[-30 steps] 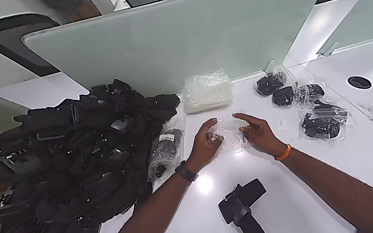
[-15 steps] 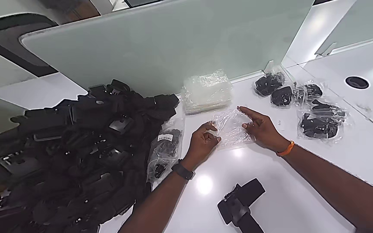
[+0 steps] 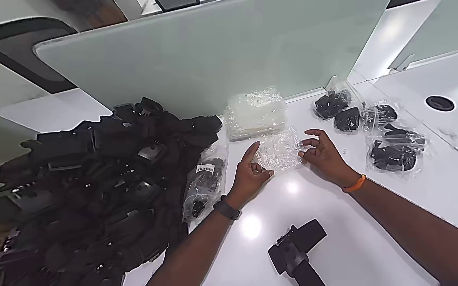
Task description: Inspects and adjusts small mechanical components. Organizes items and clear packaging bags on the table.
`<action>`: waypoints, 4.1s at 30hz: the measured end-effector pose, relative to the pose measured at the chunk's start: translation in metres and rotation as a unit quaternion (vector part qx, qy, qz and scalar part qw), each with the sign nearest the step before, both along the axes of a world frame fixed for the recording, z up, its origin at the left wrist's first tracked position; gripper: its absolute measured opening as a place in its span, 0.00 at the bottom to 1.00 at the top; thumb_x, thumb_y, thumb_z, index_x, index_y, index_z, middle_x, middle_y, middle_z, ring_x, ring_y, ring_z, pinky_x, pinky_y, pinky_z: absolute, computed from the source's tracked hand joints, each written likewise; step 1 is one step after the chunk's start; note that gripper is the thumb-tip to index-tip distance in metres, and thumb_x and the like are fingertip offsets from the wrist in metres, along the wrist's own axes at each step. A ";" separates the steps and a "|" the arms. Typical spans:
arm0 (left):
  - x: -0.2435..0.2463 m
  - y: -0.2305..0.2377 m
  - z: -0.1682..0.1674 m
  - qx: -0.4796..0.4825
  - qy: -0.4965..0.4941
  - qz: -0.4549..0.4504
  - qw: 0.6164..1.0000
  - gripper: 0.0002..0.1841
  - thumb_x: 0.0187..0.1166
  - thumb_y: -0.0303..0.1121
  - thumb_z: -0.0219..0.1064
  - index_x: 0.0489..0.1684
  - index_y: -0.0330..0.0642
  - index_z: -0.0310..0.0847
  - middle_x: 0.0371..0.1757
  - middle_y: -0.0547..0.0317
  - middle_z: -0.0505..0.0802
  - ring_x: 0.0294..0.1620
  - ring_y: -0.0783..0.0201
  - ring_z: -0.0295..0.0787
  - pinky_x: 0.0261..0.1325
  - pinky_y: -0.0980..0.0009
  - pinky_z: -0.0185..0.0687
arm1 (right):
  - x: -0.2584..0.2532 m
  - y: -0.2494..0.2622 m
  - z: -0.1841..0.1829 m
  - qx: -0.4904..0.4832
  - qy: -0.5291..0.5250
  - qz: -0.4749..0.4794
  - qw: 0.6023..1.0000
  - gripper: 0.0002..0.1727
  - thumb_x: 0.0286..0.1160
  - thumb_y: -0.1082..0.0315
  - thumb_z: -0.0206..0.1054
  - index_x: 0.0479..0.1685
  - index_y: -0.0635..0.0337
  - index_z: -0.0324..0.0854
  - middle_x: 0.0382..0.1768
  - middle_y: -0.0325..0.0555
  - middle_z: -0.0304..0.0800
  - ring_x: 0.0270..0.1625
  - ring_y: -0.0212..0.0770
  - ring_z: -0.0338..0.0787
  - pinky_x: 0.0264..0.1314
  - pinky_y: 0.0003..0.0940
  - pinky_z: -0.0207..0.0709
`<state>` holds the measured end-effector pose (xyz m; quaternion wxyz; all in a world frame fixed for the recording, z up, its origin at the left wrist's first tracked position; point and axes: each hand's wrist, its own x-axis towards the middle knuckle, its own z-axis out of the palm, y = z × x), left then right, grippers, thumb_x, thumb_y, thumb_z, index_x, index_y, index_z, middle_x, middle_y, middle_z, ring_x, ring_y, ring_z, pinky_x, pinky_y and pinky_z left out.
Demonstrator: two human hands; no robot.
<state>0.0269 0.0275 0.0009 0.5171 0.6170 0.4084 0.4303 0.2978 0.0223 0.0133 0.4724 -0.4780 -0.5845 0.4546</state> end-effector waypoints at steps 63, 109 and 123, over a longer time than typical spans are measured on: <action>0.004 0.006 -0.001 0.016 0.006 0.046 0.999 0.23 0.79 0.28 0.66 0.74 0.36 0.74 0.67 0.45 0.84 0.43 0.64 0.92 0.44 0.69 0.92 | -0.064 0.172 0.045 -0.015 0.050 -0.049 0.997 0.46 0.89 0.32 0.28 0.96 0.57 0.43 0.96 0.49 0.45 0.95 0.42 0.48 0.95 0.45 0.45; 0.010 -0.009 -0.014 0.199 0.174 -0.074 0.962 0.14 0.83 0.41 0.69 0.51 0.41 0.93 0.46 0.56 0.96 0.51 0.67 0.91 0.60 0.69 0.85 | -0.014 -0.022 -0.018 0.107 -0.157 0.101 0.977 0.14 0.84 0.56 0.66 0.45 0.57 0.90 0.43 0.38 0.88 0.47 0.28 0.88 0.51 0.24 0.85; 0.009 -0.011 -0.010 0.182 0.156 -0.077 0.968 0.13 0.83 0.39 0.68 0.52 0.42 0.94 0.45 0.58 0.96 0.50 0.69 0.91 0.59 0.69 0.84 | -0.018 -0.027 -0.016 0.280 -0.318 0.027 0.906 0.19 0.86 0.51 0.61 0.44 0.53 0.92 0.45 0.39 0.92 0.52 0.37 0.86 0.55 0.41 0.74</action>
